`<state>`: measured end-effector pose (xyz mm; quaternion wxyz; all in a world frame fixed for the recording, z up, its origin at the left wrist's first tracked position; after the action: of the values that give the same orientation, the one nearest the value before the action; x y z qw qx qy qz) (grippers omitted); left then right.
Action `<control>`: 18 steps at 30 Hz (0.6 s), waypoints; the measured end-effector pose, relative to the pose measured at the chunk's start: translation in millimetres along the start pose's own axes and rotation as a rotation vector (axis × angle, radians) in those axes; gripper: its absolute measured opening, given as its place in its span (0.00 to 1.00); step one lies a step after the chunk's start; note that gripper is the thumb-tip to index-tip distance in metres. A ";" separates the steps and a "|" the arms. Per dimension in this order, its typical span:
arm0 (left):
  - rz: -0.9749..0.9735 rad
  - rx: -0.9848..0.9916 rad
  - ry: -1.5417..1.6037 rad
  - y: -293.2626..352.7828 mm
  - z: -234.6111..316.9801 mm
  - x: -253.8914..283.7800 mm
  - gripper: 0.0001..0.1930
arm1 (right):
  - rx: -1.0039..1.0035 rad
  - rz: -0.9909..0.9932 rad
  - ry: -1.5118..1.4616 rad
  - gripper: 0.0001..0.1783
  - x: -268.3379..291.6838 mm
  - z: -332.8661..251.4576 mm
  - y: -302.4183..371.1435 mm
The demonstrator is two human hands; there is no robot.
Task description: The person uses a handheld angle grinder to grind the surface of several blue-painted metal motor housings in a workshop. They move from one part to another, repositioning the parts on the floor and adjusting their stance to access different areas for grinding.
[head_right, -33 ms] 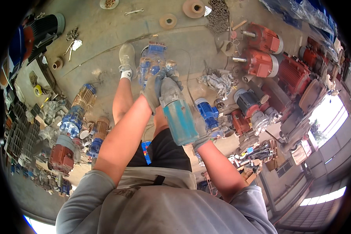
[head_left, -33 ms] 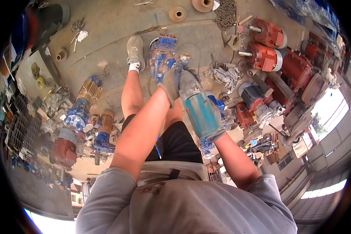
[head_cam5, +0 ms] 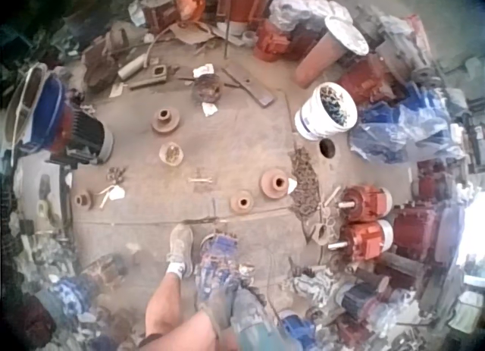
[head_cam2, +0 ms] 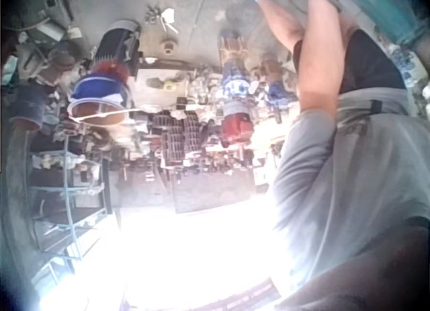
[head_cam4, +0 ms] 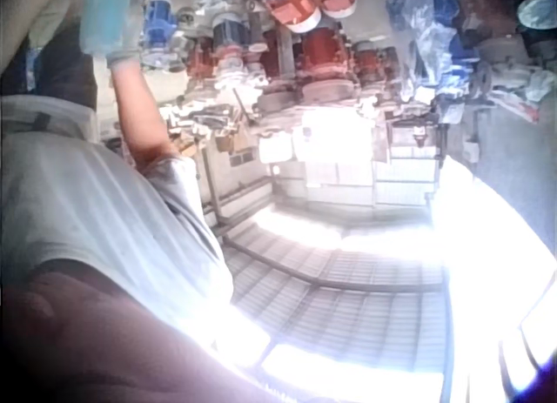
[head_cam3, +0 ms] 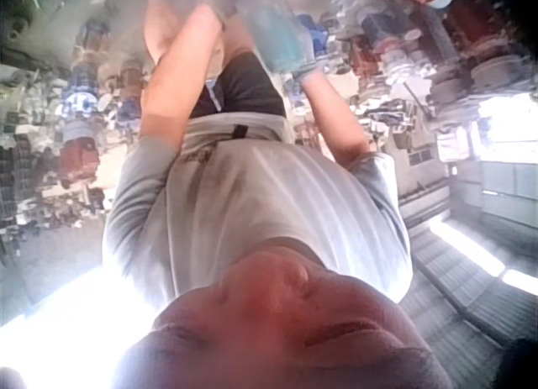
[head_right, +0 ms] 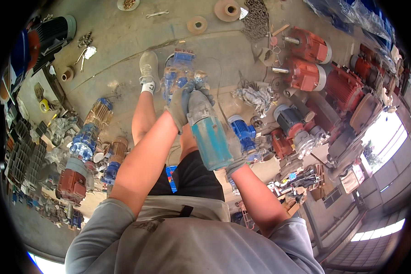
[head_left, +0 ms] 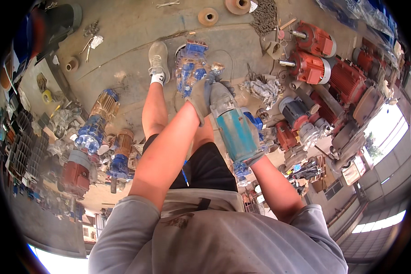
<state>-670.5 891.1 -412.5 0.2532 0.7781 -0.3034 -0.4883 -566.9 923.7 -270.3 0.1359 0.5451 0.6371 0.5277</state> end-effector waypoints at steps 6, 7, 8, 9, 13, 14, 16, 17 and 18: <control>-0.270 -0.144 0.242 1.3 2.8 -31.1 0.12 | -0.040 0.037 0.036 0.24 27.7 29.7 -11.8; -0.322 -0.208 0.346 5.1 5.2 -39.7 0.12 | -0.042 0.002 0.169 0.25 59.9 4.5 -18.5; -0.336 -0.257 0.417 3.3 7.5 -36.0 0.11 | -0.024 -0.039 0.223 0.26 100.4 -38.0 -28.5; -0.359 -0.299 0.490 -2.8 7.4 -31.6 0.10 | -0.013 -0.073 0.284 0.27 126.8 -63.8 -36.9; -0.446 -0.379 0.569 -12.3 15.5 -36.5 0.10 | 0.002 -0.160 0.348 0.28 148.5 -76.5 -54.9; -0.408 -0.318 0.535 -14.7 14.1 -31.6 0.10 | 0.054 -0.145 0.310 0.29 147.0 -80.1 -54.6; -0.346 -0.184 0.466 -23.3 14.2 -24.0 0.11 | 0.143 -0.103 0.241 0.32 123.9 -70.6 -46.4; -0.264 -0.136 0.373 -25.2 11.6 -24.1 0.11 | 0.176 -0.083 0.210 0.33 109.0 -60.7 -39.2; -0.176 -0.094 0.273 -21.6 12.8 -24.9 0.12 | 0.216 -0.064 0.171 0.35 92.5 -51.9 -32.5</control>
<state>-685.7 922.6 -417.3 0.2845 0.8481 -0.1736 -0.4119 -657.7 978.9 -238.7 0.0382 0.4891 0.7166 0.4959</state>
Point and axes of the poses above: each hand's wrist, its own y-axis away from the middle knuckle, its own x-axis out of the back of the hand, z = x × y, the point moved 10 cm from there along -y, towards the middle knuckle, and after that the axes turned 12 degrees about -z, right-handed, at the moved point
